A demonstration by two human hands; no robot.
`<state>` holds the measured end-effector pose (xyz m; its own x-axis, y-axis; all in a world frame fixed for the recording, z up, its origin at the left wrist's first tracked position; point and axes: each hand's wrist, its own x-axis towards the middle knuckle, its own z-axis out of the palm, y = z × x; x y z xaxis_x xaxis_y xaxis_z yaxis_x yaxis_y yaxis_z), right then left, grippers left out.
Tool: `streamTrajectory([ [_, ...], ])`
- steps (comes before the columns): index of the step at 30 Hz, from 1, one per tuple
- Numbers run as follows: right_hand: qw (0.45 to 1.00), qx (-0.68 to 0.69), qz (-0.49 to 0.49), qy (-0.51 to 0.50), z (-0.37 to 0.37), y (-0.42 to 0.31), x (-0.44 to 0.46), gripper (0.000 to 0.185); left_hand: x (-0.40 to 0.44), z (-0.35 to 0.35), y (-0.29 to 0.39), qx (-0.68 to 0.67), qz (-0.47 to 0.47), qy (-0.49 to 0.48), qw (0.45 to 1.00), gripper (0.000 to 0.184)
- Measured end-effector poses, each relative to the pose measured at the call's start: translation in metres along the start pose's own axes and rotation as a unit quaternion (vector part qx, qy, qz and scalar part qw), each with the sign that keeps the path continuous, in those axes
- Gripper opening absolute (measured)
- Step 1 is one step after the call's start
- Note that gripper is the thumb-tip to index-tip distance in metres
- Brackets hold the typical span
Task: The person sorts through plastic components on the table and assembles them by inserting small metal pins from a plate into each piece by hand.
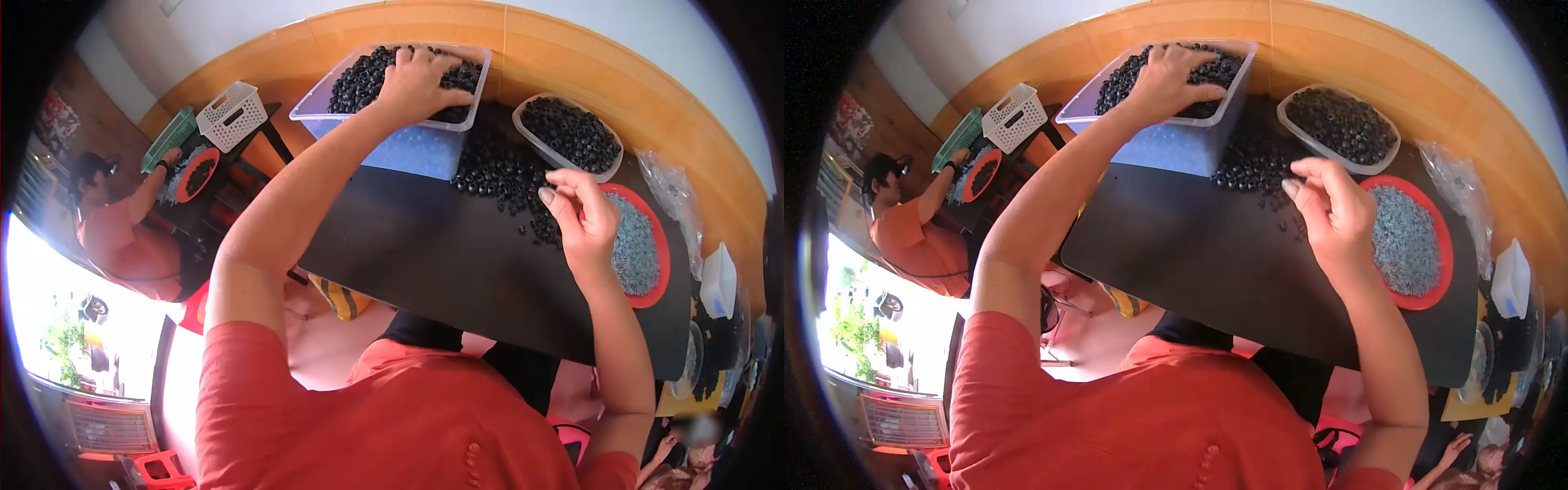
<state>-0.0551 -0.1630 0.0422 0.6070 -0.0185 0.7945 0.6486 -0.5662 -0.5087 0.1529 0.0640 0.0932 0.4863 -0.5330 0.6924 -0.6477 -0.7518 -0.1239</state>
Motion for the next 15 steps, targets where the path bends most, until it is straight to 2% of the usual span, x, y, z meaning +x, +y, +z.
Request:
streamTrajectory([
  [1,0.999,-0.020,-0.019,-0.016,-0.006,-0.001,0.001,0.015,0.001,0.002,-0.008,-0.060,-0.072,-0.153,0.984,0.072],
  [3,0.997,-0.034,-0.007,-0.062,-0.017,0.004,-0.002,0.013,0.003,0.008,-0.020,-0.054,-0.002,-0.144,0.988,0.074],
  [5,0.995,-0.058,-0.022,-0.078,-0.021,0.010,-0.008,0.013,0.005,0.014,-0.027,-0.058,0.031,-0.164,0.984,0.068],
  [7,0.994,-0.059,0.001,-0.091,-0.023,0.016,-0.019,0.012,0.011,0.022,-0.039,-0.078,0.116,-0.202,0.969,0.057],
  [9,0.992,-0.067,0.012,-0.108,-0.025,0.025,-0.028,0.012,0.013,0.020,-0.035,-0.070,0.115,-0.202,0.970,0.058],
  [12,0.988,-0.018,0.077,-0.130,-0.027,0.034,-0.037,0.012,0.023,0.027,-0.044,-0.062,0.130,-0.224,0.964,0.063],
  [15,0.987,-0.020,0.067,-0.141,-0.027,0.031,-0.033,0.013,0.032,0.031,-0.051,-0.049,0.123,-0.257,0.957,0.065],
])
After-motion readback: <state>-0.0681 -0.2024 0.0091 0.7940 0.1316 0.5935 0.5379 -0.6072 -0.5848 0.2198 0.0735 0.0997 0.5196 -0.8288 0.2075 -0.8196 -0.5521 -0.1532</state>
